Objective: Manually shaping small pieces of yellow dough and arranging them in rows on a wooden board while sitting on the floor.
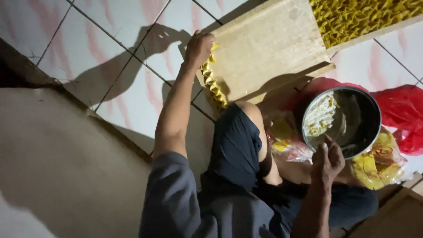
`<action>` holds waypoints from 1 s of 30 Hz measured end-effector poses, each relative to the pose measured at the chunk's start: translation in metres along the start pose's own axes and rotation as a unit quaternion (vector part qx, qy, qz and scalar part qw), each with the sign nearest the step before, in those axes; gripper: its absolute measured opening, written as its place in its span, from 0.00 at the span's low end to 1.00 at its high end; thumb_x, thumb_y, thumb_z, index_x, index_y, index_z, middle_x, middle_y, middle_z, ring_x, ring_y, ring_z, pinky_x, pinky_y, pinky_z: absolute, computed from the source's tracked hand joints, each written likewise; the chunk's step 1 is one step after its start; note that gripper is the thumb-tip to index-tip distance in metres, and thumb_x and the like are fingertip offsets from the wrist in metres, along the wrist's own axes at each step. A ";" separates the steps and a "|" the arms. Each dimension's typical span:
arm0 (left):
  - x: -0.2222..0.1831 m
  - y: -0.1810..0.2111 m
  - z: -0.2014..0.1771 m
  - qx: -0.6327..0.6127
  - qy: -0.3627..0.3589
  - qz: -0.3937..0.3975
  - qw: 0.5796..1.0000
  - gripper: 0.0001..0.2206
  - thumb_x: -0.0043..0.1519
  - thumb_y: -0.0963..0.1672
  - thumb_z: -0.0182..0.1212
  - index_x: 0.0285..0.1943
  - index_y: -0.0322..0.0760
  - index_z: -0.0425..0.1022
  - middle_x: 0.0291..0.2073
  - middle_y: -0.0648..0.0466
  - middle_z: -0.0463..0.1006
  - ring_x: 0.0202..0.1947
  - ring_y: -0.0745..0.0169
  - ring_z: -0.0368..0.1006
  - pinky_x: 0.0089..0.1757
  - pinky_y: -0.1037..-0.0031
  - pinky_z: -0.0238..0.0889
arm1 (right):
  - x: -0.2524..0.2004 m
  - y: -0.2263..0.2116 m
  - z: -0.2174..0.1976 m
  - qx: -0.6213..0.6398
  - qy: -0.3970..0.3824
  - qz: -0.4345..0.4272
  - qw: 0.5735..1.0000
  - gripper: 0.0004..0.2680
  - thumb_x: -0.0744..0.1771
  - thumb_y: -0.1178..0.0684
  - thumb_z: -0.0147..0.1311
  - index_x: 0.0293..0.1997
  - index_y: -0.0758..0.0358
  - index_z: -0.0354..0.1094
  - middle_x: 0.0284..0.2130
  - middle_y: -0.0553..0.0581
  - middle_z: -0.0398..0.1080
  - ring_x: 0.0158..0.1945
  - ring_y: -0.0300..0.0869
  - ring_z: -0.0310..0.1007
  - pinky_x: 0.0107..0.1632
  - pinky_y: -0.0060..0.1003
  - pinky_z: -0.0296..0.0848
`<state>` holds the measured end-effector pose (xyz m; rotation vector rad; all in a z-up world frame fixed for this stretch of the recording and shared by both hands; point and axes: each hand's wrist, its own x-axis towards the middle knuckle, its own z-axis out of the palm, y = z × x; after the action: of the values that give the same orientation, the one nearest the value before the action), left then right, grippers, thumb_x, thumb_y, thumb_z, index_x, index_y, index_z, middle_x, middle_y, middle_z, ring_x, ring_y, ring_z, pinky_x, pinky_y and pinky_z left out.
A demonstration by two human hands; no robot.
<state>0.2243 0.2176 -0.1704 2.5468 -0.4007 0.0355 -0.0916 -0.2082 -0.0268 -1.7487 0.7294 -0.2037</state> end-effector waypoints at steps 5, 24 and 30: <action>-0.001 -0.026 0.024 0.047 -0.034 0.006 0.998 0.06 0.60 0.33 0.61 0.42 0.28 0.79 0.34 0.43 0.83 0.41 0.39 0.75 0.47 0.55 0.71 | 0.007 0.018 -0.003 0.022 0.001 -0.001 1.000 0.10 0.71 0.50 0.52 0.55 0.60 0.71 0.23 0.45 0.54 0.21 0.28 0.46 0.25 0.26 0.47; -0.034 0.007 0.015 0.164 -0.180 -0.008 0.970 0.12 0.55 0.37 0.58 0.48 0.33 0.80 0.67 0.39 0.59 0.70 0.36 0.51 0.67 0.38 0.37 | 0.010 0.033 -0.022 0.011 0.026 0.007 1.000 0.10 0.71 0.53 0.50 0.57 0.62 0.71 0.18 0.46 0.55 0.20 0.29 0.51 0.26 0.26 0.54; -0.021 0.037 0.023 0.081 0.061 0.099 0.990 0.22 0.57 0.42 0.64 0.63 0.37 0.75 0.48 0.37 0.73 0.50 0.31 0.68 0.52 0.49 0.62 | 0.014 0.060 -0.049 0.187 0.050 0.043 0.980 0.13 0.71 0.46 0.57 0.58 0.59 0.68 0.22 0.44 0.56 0.20 0.26 0.51 0.21 0.22 0.50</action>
<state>0.1926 0.1816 -0.1724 2.6368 -0.6233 0.3096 -0.1259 -0.2639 -0.0697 -1.3537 0.7823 -0.3483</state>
